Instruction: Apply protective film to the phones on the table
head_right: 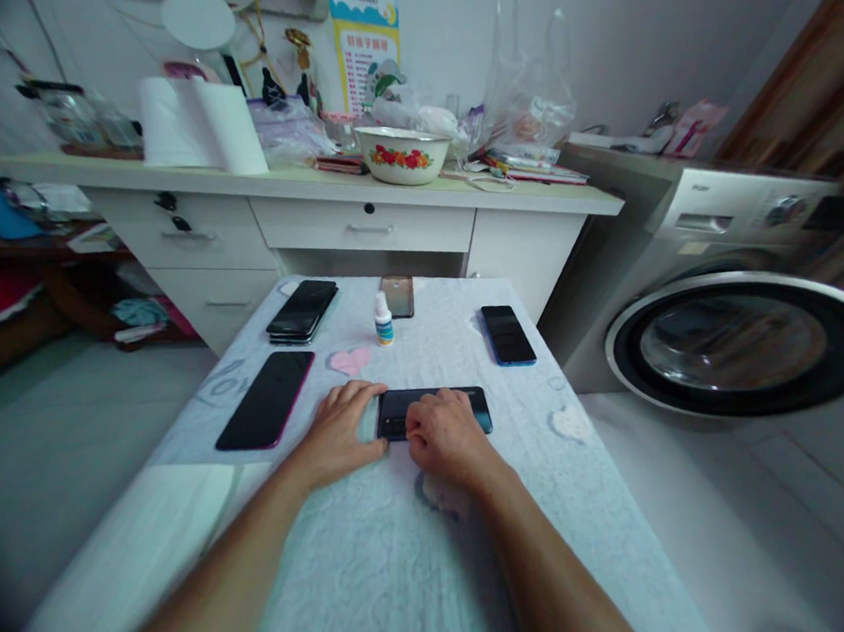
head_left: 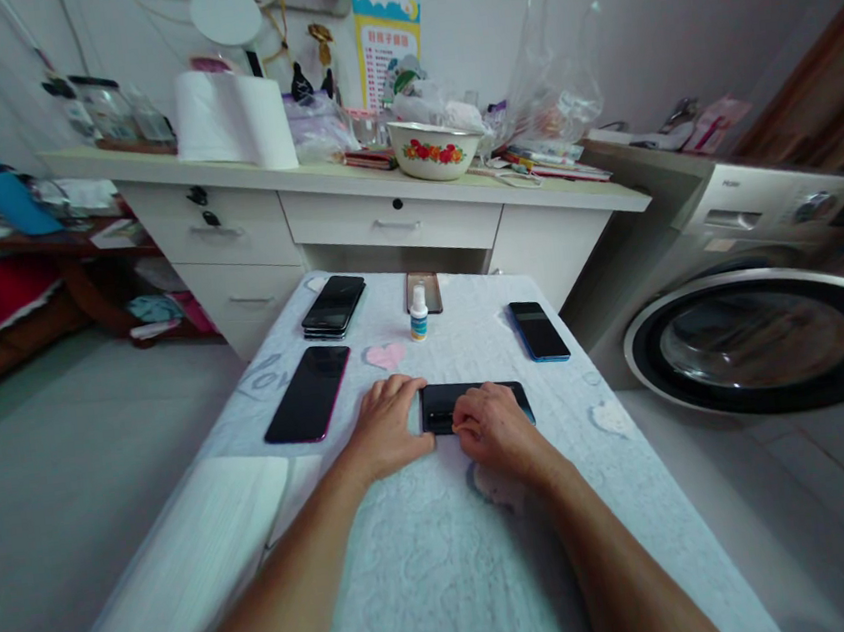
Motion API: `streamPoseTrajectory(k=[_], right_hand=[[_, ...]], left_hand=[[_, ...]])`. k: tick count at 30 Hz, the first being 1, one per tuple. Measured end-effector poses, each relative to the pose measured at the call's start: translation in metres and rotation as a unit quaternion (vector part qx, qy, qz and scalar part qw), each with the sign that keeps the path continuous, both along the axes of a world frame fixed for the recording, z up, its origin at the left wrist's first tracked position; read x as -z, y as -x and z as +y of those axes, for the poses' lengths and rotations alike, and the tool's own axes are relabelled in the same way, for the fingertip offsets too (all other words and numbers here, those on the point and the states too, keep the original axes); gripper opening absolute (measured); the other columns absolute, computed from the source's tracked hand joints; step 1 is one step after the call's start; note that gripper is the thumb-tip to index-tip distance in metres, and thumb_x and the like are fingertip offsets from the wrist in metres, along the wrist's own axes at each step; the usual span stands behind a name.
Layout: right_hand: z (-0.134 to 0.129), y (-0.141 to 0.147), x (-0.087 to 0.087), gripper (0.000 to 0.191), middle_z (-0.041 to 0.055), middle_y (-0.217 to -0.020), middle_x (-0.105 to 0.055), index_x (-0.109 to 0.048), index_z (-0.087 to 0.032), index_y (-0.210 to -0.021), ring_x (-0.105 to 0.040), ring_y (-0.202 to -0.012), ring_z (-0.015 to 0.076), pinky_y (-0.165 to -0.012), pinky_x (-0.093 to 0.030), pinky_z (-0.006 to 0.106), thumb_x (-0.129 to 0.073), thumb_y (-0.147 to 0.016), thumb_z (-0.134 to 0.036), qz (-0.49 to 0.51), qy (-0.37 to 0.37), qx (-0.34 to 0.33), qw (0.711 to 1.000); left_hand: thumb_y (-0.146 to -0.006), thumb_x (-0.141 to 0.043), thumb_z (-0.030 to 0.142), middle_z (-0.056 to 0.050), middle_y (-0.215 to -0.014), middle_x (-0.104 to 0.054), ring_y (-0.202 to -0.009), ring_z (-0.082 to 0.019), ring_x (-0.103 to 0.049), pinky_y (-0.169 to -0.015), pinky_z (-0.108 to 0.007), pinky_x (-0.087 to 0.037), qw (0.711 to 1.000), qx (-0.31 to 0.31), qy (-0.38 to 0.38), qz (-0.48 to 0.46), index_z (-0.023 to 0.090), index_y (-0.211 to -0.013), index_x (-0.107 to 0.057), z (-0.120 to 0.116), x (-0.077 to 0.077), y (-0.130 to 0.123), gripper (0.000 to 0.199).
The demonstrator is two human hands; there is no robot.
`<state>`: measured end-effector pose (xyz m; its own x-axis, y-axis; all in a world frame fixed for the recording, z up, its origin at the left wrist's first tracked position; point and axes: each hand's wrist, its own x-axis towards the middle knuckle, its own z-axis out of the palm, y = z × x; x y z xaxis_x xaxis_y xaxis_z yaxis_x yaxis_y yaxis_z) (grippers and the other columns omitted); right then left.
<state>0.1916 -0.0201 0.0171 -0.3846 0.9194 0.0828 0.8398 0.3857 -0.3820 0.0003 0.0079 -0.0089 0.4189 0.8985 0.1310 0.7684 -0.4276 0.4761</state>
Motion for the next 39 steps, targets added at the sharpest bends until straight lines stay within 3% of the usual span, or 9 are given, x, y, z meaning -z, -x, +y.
streamPoseTrajectory(k=[10, 22, 31, 39], right_hand=[[-0.005, -0.01, -0.01, 0.012, 0.0017, -0.075, -0.061, -0.061, -0.018, -0.071, -0.046, -0.077, 0.0155, -0.074, -0.026, 0.028, -0.052, -0.07, -0.01, -0.023, 0.001, 0.019, 1.0], [-0.005, -0.03, -0.024, 0.015, 0.0007, -0.075, -0.062, -0.061, -0.019, -0.069, -0.047, -0.077, 0.0148, -0.071, -0.027, 0.026, -0.05, -0.073, -0.01, -0.071, 0.054, 0.044, 0.995], [-0.008, -0.008, -0.012, 0.012, 0.0027, -0.08, -0.06, -0.062, -0.019, -0.075, -0.046, -0.082, 0.0171, -0.078, -0.026, 0.03, -0.053, -0.077, -0.012, -0.046, -0.002, 0.02, 0.999], [-0.006, -0.005, -0.007, 0.011, 0.0024, -0.082, -0.06, -0.064, -0.02, -0.079, -0.046, -0.083, 0.0168, -0.078, -0.026, 0.03, -0.056, -0.077, -0.012, -0.035, 0.006, 0.01, 0.999]], left_hand=[[-0.063, -0.06, 0.029, -0.004, -0.123, -0.049, -0.111, -0.027, -0.043, -0.098, -0.039, -0.035, 1.0, 0.002, -0.004, -0.001, 0.025, -0.124, -0.044, 0.001, 0.0, -0.001, 0.063], [-0.064, -0.059, 0.029, -0.004, -0.125, -0.046, -0.115, -0.027, -0.041, -0.101, -0.04, -0.033, 1.0, -0.003, -0.002, 0.0, 0.025, -0.126, -0.043, 0.001, -0.001, -0.001, 0.064], [-0.064, -0.063, 0.033, -0.005, -0.124, -0.046, -0.115, -0.028, -0.04, -0.1, -0.041, -0.033, 1.0, -0.003, 0.006, -0.002, 0.026, -0.125, -0.043, -0.001, -0.005, -0.003, 0.065], [-0.064, -0.063, 0.033, -0.004, -0.123, -0.048, -0.113, -0.028, -0.042, -0.099, -0.041, -0.034, 1.0, -0.002, 0.006, -0.012, 0.027, -0.124, -0.046, -0.001, -0.004, -0.002, 0.063]])
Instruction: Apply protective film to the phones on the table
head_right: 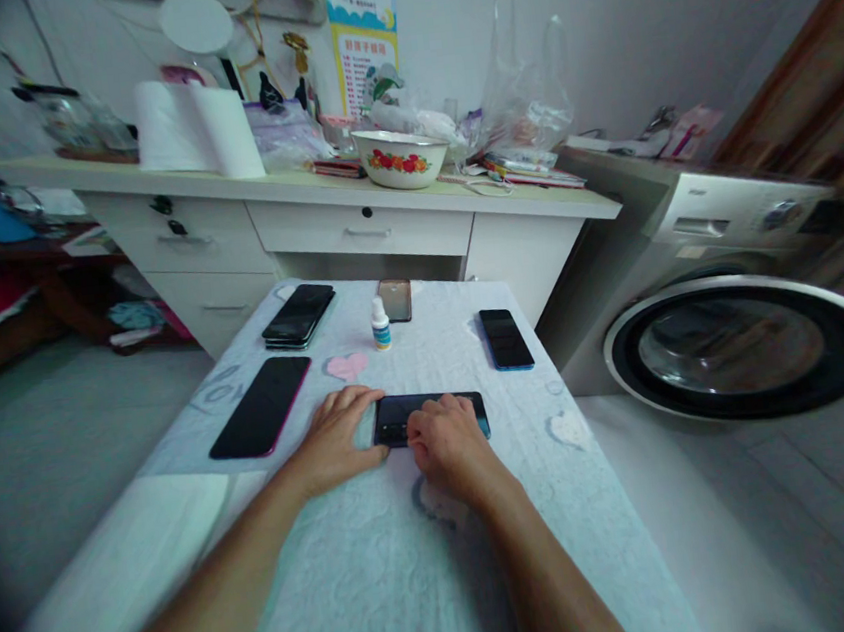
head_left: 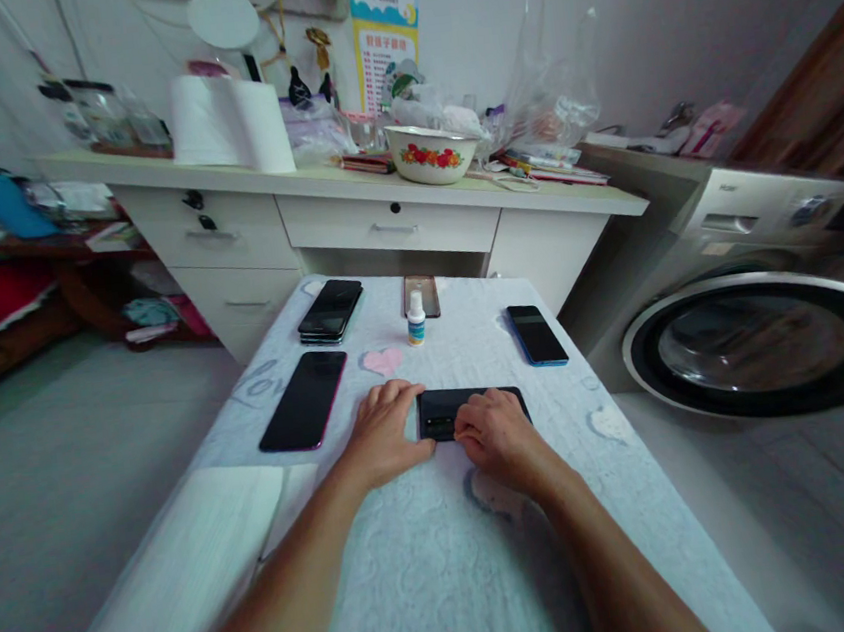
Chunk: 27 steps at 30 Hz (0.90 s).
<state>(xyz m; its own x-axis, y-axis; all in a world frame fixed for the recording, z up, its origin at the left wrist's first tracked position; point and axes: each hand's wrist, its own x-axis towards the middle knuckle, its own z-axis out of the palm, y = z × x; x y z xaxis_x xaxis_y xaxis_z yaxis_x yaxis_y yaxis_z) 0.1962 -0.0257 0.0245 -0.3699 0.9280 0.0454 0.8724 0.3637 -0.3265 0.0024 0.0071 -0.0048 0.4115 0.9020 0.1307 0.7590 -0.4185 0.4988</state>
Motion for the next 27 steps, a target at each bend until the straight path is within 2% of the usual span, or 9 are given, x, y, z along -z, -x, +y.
streamPoseTrajectory(k=[5, 18, 27], right_hand=[[0.001, -0.014, -0.007, 0.012, 0.0008, -0.08, -0.062, -0.063, -0.019, -0.077, -0.046, -0.081, 0.0153, -0.076, -0.026, 0.028, -0.055, -0.076, -0.011, 0.006, 0.031, 0.013, 0.999], [-0.003, -0.041, -0.025, 0.013, 0.0011, -0.079, -0.064, -0.062, -0.021, -0.071, -0.049, -0.08, 0.0173, -0.069, -0.024, 0.029, -0.054, -0.075, -0.011, -0.07, 0.094, 0.083, 0.99], [-0.005, -0.058, -0.034, 0.013, 0.0006, -0.075, -0.065, -0.061, -0.02, -0.068, -0.05, -0.076, 0.0168, -0.064, -0.022, 0.028, -0.054, -0.072, -0.01, -0.098, 0.119, 0.103, 0.983]], left_hand=[[-0.064, -0.064, 0.033, -0.004, -0.122, -0.048, -0.113, -0.027, -0.042, -0.098, -0.04, -0.035, 1.0, 0.001, -0.007, 0.0, 0.026, -0.123, -0.046, 0.001, 0.001, 0.002, 0.062], [-0.064, -0.064, 0.036, -0.004, -0.122, -0.048, -0.113, -0.028, -0.042, -0.098, -0.041, -0.035, 1.0, 0.002, -0.003, 0.004, 0.027, -0.125, -0.045, 0.002, 0.004, 0.003, 0.064], [-0.065, -0.063, 0.035, -0.005, -0.124, -0.047, -0.113, -0.028, -0.042, -0.099, -0.041, -0.034, 1.0, 0.002, 0.006, 0.004, 0.024, -0.124, -0.046, 0.001, 0.0, 0.001, 0.063]])
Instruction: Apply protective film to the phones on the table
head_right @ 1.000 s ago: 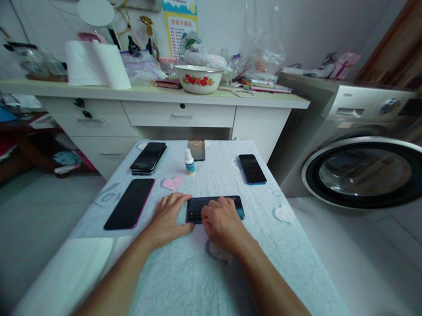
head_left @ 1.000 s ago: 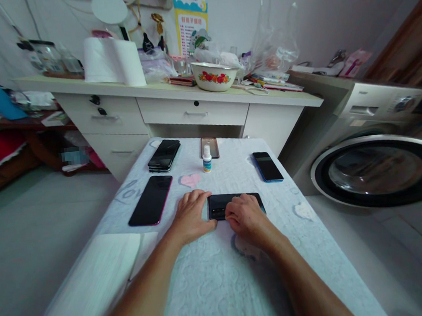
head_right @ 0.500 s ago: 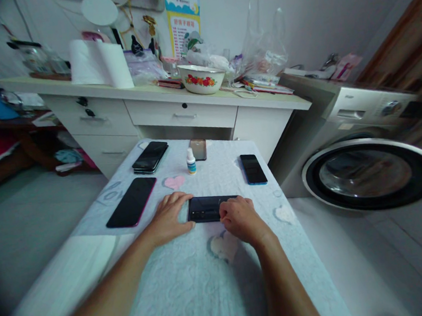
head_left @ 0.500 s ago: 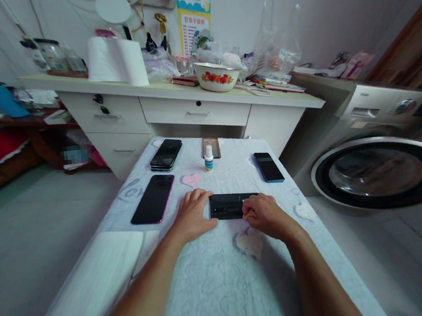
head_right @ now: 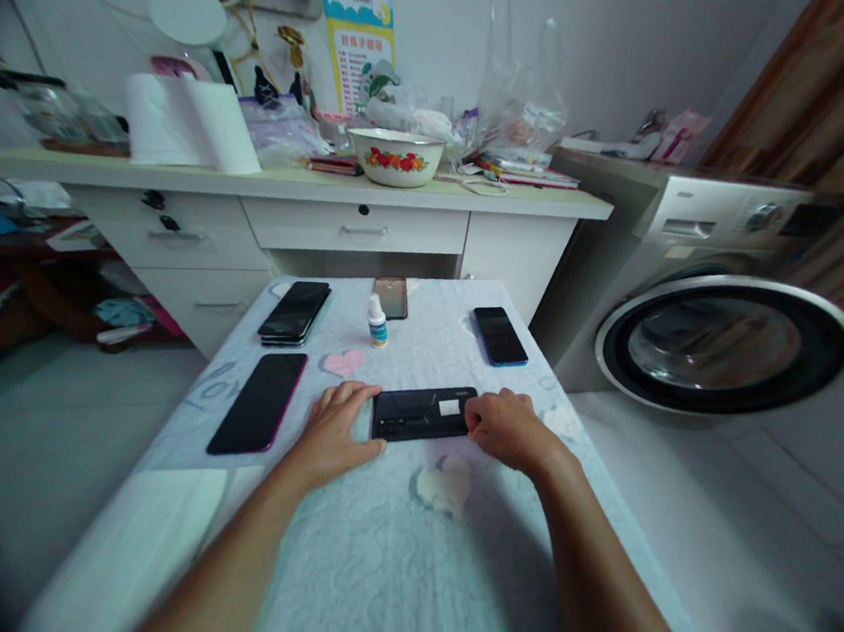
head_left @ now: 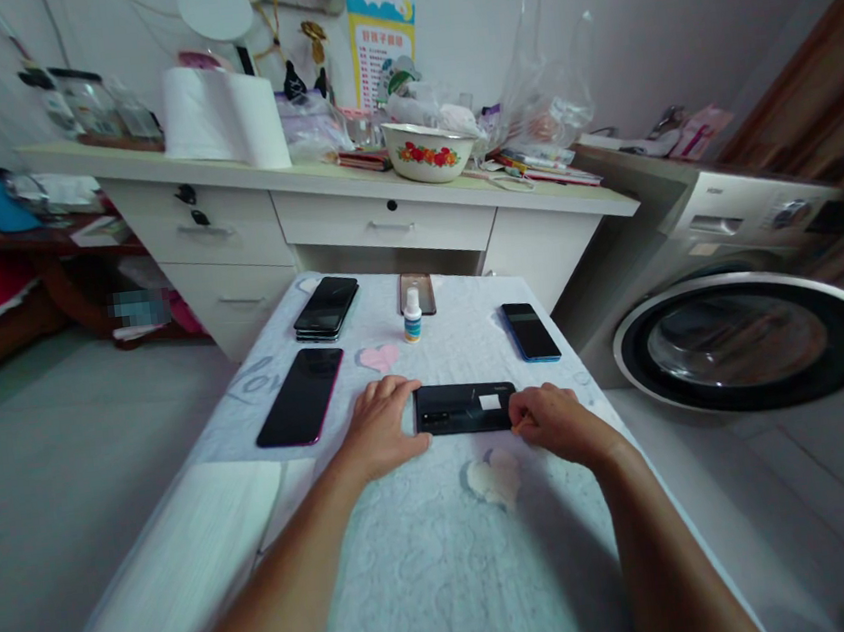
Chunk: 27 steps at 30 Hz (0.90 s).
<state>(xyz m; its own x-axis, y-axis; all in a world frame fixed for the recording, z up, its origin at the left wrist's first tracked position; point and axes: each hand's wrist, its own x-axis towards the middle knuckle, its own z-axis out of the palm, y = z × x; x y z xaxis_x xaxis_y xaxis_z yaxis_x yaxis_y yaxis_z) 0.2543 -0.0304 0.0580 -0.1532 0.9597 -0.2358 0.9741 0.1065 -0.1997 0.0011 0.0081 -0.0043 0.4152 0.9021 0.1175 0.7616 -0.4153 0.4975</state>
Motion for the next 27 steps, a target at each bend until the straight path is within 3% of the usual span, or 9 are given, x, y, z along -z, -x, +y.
streamPoseTrajectory(k=[10, 18, 27], right_hand=[[0.003, -0.005, -0.001, 0.014, 0.0022, -0.073, -0.064, -0.062, -0.02, -0.069, -0.052, -0.075, 0.0177, -0.061, -0.02, 0.029, -0.054, -0.073, -0.009, -0.03, 0.013, -0.004, 0.999], [0.008, 0.023, -0.004, 0.018, 0.0046, -0.078, -0.065, -0.063, -0.02, -0.069, -0.049, -0.077, 0.019, -0.063, -0.022, 0.03, -0.05, -0.075, -0.008, -0.048, -0.001, -0.053, 0.997], [0.011, 0.039, 0.016, 0.015, 0.0005, -0.078, -0.062, -0.063, -0.02, -0.07, -0.047, -0.078, 0.0154, -0.07, -0.027, 0.027, -0.053, -0.076, -0.011, 0.08, -0.061, -0.108, 0.989]], left_hand=[[-0.064, -0.063, 0.034, -0.004, -0.124, -0.048, -0.113, -0.028, -0.042, -0.099, -0.041, -0.034, 1.0, -0.004, 0.0, -0.001, 0.027, -0.123, -0.046, -0.001, -0.001, 0.0, 0.062], [-0.064, -0.062, 0.035, -0.004, -0.124, -0.048, -0.113, -0.028, -0.043, -0.099, -0.041, -0.034, 1.0, -0.002, -0.003, 0.003, 0.027, -0.124, -0.046, 0.001, 0.0, 0.0, 0.063], [-0.063, -0.065, 0.034, -0.004, -0.123, -0.048, -0.113, -0.028, -0.043, -0.098, -0.04, -0.035, 1.0, -0.001, -0.013, 0.003, 0.027, -0.124, -0.046, 0.001, 0.002, 0.0, 0.064]])
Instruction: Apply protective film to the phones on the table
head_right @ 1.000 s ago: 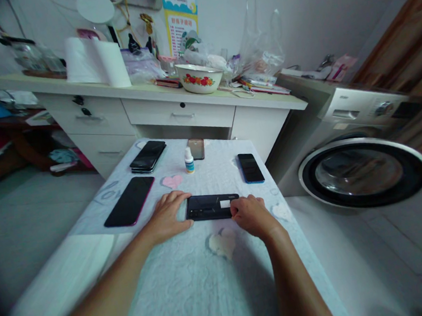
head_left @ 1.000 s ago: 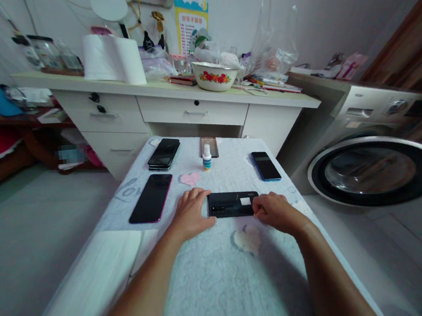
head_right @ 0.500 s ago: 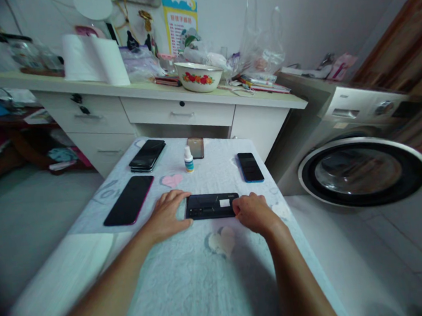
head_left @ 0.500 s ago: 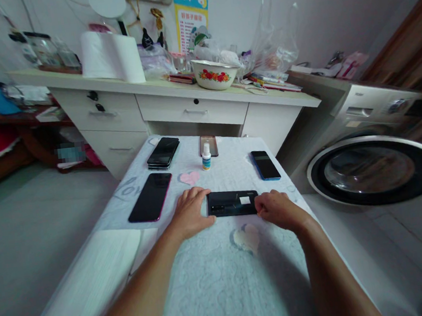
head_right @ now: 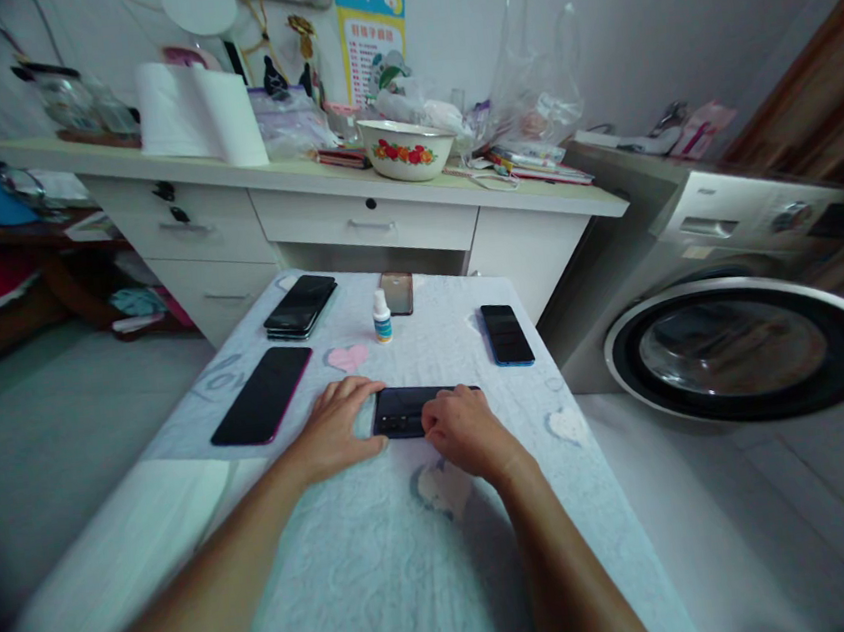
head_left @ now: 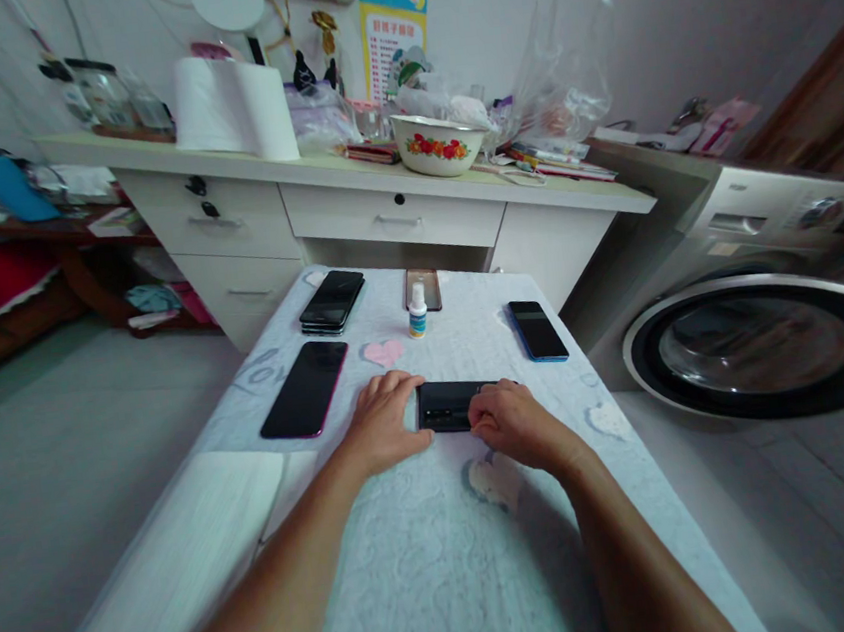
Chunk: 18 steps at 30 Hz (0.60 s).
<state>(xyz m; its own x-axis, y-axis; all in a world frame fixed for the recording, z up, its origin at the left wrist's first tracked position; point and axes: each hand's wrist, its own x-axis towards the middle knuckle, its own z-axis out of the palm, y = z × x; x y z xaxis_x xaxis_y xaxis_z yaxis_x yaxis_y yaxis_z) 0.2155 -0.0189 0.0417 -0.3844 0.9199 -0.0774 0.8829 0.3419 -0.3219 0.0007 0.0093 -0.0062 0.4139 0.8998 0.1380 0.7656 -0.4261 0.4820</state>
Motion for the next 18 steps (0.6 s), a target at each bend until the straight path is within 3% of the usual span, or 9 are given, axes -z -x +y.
streamPoseTrajectory(k=[11, 18], right_hand=[[0.0, 0.008, 0.02, 0.012, 0.0023, -0.083, -0.061, -0.068, -0.021, -0.079, -0.046, -0.08, 0.0162, -0.074, -0.028, 0.029, -0.057, -0.084, -0.018, 0.052, -0.079, -0.006, 0.995], [0.004, 0.011, 0.025, 0.012, 0.0036, -0.083, -0.06, -0.068, -0.023, -0.084, -0.044, -0.081, 0.0175, -0.074, -0.027, 0.031, -0.056, -0.086, -0.023, 0.03, -0.107, 0.024, 0.994]], left_hand=[[-0.062, -0.065, 0.033, -0.004, -0.121, -0.049, -0.111, -0.028, -0.044, -0.097, -0.04, -0.036, 1.0, 0.002, -0.008, -0.006, 0.026, -0.122, -0.047, 0.001, 0.001, -0.001, 0.062], [-0.062, -0.064, 0.031, -0.005, -0.12, -0.05, -0.111, -0.028, -0.044, -0.095, -0.04, -0.036, 1.0, 0.0, -0.006, -0.005, 0.025, -0.121, -0.048, 0.0, 0.0, -0.002, 0.061]])
